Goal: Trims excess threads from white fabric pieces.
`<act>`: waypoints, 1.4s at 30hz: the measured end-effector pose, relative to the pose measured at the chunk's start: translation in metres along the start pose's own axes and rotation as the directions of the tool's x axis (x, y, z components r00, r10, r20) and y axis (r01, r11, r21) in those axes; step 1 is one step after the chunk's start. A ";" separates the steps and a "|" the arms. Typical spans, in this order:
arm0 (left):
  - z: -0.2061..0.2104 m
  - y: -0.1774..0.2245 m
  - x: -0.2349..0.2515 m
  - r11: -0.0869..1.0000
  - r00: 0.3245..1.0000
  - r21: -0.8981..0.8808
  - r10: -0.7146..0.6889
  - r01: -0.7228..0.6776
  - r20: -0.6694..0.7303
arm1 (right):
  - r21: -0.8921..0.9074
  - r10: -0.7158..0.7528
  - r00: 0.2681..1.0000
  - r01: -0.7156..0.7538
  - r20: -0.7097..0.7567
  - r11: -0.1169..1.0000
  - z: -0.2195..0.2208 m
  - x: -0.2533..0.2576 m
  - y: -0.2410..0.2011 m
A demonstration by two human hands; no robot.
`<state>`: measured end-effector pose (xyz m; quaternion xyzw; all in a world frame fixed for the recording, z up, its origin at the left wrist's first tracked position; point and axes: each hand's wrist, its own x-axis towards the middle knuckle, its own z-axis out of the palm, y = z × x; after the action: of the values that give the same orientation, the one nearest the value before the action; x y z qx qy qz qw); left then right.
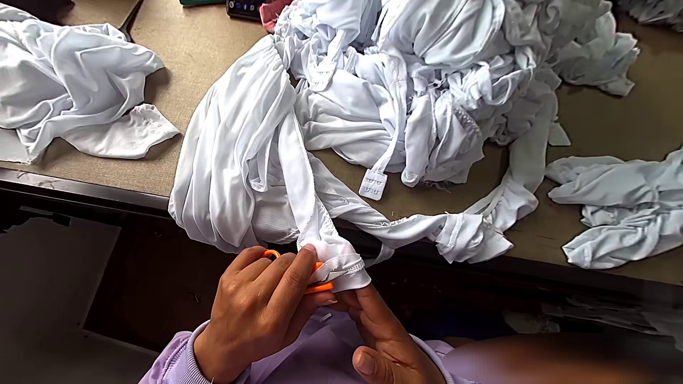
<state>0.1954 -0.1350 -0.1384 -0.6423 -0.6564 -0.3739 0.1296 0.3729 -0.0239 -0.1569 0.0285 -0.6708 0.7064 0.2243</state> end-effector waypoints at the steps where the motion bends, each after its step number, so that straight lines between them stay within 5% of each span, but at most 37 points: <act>1: 0.000 0.000 0.000 1.000 1.000 0.002 0.000 0.000 -0.001 | 0.005 0.000 1.000 0.000 0.002 1.000 0.000 0.000 0.000; 29: -0.004 -0.001 0.005 1.000 1.000 0.019 0.016 -0.016 0.005 | -0.032 -0.009 1.000 0.009 0.010 0.999 0.003 0.004 0.000; 37: -0.006 0.002 0.005 1.000 0.999 0.015 0.020 -0.020 0.035 | -0.319 0.005 1.000 -0.006 -0.004 0.948 0.001 0.002 -0.006; 42: -0.010 0.002 0.004 1.000 0.998 0.027 0.002 -0.004 0.061 | -0.640 -0.011 0.999 -0.022 -0.048 0.768 -0.001 0.001 -0.009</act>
<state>0.1934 -0.1390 -0.1286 -0.6526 -0.6639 -0.3453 0.1187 0.3752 -0.0222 -0.1485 -0.0688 -0.8657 0.4370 0.2345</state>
